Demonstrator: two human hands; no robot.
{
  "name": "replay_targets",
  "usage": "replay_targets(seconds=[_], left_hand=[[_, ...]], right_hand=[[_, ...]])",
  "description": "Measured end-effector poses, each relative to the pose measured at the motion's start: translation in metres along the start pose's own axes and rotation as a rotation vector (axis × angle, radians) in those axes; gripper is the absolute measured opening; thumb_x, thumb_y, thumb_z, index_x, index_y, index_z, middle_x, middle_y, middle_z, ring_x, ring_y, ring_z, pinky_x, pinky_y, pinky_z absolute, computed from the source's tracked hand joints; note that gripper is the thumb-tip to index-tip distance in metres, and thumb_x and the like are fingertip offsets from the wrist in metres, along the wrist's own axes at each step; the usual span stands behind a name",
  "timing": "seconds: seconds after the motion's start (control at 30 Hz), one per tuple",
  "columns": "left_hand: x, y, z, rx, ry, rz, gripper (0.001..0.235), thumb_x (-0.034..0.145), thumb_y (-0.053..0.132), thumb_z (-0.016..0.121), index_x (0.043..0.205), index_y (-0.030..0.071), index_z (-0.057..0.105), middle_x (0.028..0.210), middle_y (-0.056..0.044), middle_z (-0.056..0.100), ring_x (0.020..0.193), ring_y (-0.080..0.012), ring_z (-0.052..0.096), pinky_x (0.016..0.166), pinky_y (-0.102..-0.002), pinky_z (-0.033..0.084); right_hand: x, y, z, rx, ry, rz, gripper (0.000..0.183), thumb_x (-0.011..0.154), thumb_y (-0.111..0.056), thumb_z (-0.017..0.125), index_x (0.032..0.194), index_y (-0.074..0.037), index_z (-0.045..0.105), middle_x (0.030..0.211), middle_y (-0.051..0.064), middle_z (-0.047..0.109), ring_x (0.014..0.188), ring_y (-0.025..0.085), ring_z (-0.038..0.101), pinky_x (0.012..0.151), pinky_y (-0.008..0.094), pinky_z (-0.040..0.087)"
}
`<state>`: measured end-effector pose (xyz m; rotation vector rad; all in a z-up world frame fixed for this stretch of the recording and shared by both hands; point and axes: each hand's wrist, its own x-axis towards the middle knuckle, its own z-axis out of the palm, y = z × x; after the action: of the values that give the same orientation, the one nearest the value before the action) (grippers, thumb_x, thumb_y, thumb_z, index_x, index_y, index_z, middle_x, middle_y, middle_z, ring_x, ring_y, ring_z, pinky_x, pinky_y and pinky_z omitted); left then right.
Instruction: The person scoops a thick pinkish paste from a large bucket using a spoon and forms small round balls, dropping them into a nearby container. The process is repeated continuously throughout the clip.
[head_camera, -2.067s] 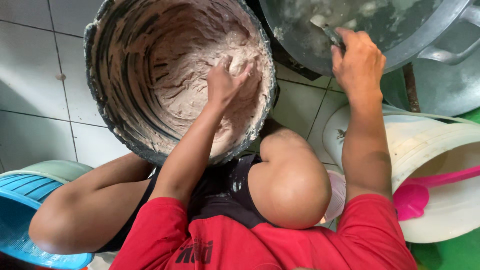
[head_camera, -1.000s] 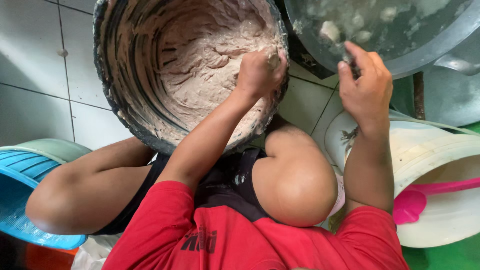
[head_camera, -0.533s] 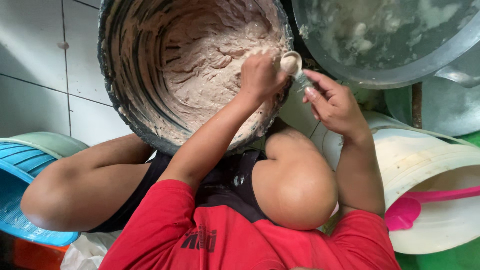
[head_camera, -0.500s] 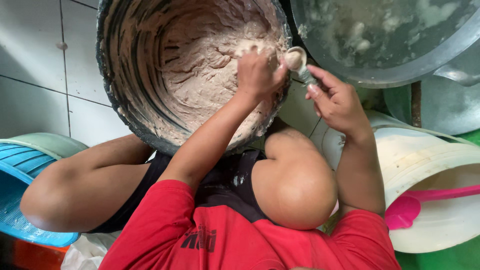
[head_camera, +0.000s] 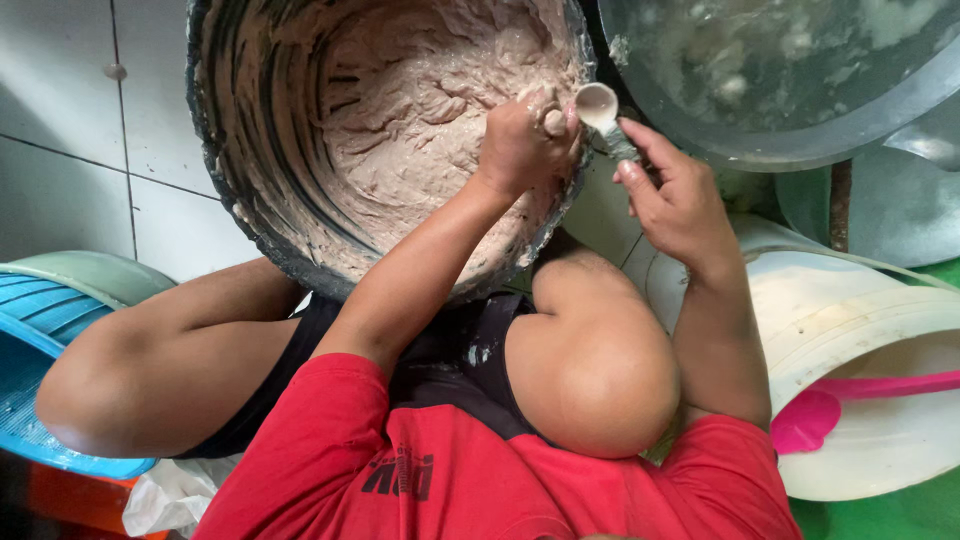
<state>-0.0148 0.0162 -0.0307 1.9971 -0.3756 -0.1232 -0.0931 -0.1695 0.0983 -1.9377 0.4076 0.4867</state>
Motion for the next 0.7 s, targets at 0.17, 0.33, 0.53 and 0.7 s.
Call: replay_targets(seconds=[0.17, 0.33, 0.53, 0.7], left_hand=[[0.002, 0.015, -0.007, 0.006, 0.024, 0.088, 0.017, 0.075, 0.013, 0.081, 0.085, 0.007, 0.069, 0.073, -0.016, 0.071, 0.067, -0.0347, 0.072, 0.065, -0.043, 0.058], [0.005, 0.021, -0.008, 0.048, 0.025, 0.084, 0.015, 0.078, 0.015, 0.080, 0.086, 0.008, 0.070, 0.072, -0.016, 0.071, 0.065, -0.0348, 0.072, 0.062, -0.043, 0.057], [0.005, 0.020, -0.003, 0.040, 0.044, 0.057, 0.015, 0.090, 0.015, 0.076, 0.082, 0.007, 0.067, 0.067, -0.014, 0.069, 0.059, -0.0328, 0.071, 0.059, -0.042, 0.057], [0.006, 0.021, -0.001, -0.025, 0.000, -0.006, 0.017, 0.089, 0.016, 0.075, 0.083, 0.004, 0.064, 0.066, -0.014, 0.068, 0.059, -0.0313, 0.072, 0.057, -0.042, 0.057]], right_hand=[[-0.001, -0.006, 0.009, 0.095, -0.126, -0.028, 0.042, 0.106, -0.011, 0.057, 0.147, -0.002, 0.057, 0.088, 0.001, 0.067, 0.063, 0.004, 0.053, 0.056, 0.022, 0.044], [0.001, 0.005, -0.002, 0.248, -0.126, 0.069, 0.041, 0.106, -0.010, 0.056, 0.147, -0.002, 0.056, 0.090, -0.001, 0.066, 0.060, 0.003, 0.051, 0.053, 0.022, 0.041], [0.005, 0.014, -0.032, -0.232, 0.234, -0.221, 0.038, 0.110, -0.008, 0.067, 0.147, 0.000, 0.062, 0.097, 0.004, 0.067, 0.078, 0.006, 0.053, 0.071, 0.024, 0.048], [-0.002, 0.005, -0.021, -0.029, 0.121, -0.005, 0.040, 0.107, -0.009, 0.059, 0.147, -0.005, 0.061, 0.091, 0.001, 0.069, 0.067, 0.004, 0.056, 0.061, 0.022, 0.047]])
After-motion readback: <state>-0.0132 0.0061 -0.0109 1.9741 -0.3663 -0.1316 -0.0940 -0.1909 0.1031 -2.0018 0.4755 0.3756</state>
